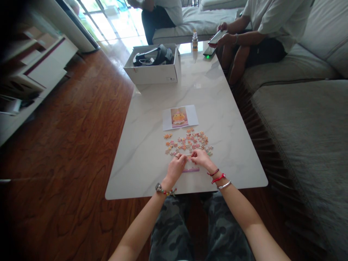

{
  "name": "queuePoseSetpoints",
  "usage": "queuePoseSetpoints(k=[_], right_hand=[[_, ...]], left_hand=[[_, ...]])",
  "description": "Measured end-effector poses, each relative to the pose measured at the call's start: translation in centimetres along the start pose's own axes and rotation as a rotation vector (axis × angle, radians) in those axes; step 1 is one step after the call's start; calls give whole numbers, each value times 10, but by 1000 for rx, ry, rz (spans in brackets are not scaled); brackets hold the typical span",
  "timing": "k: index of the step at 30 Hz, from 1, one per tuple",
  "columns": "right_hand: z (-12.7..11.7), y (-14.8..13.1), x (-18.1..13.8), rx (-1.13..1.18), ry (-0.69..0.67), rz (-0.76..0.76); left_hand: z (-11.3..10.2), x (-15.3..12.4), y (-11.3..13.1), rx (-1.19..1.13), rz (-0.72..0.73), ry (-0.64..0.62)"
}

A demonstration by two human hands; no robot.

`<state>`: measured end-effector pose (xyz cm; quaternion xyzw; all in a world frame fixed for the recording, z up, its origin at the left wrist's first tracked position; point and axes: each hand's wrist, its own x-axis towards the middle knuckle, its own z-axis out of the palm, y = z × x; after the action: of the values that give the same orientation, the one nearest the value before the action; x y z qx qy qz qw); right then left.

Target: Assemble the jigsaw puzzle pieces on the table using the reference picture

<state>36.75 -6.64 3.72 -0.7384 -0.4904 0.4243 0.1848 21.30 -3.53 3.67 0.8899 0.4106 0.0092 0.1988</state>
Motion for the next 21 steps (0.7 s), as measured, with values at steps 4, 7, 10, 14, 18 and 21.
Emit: queuePoseSetpoints(k=[4,7,10,14,18,21], right_hand=[[-1,-4,2,-45,-25,35],[-4,-7,4,-75,-73,67],[-5,-10,7,-104,-117,78],[-6,-11,9,-187,-98,52],[-5,-6,7,-251,-35,24],[-4,-2,4,-234,-1,-1]], left_hand=[[-3,-1,-1,-7,26,-43],[-8,-5,-2,3,88,-71],[-12,-10,-2,42,144,-103],[-14,-15,-3,108,205,-99],[-13,-15,-2,175,226,-125],[-11,-13,-1,204,235,-138]])
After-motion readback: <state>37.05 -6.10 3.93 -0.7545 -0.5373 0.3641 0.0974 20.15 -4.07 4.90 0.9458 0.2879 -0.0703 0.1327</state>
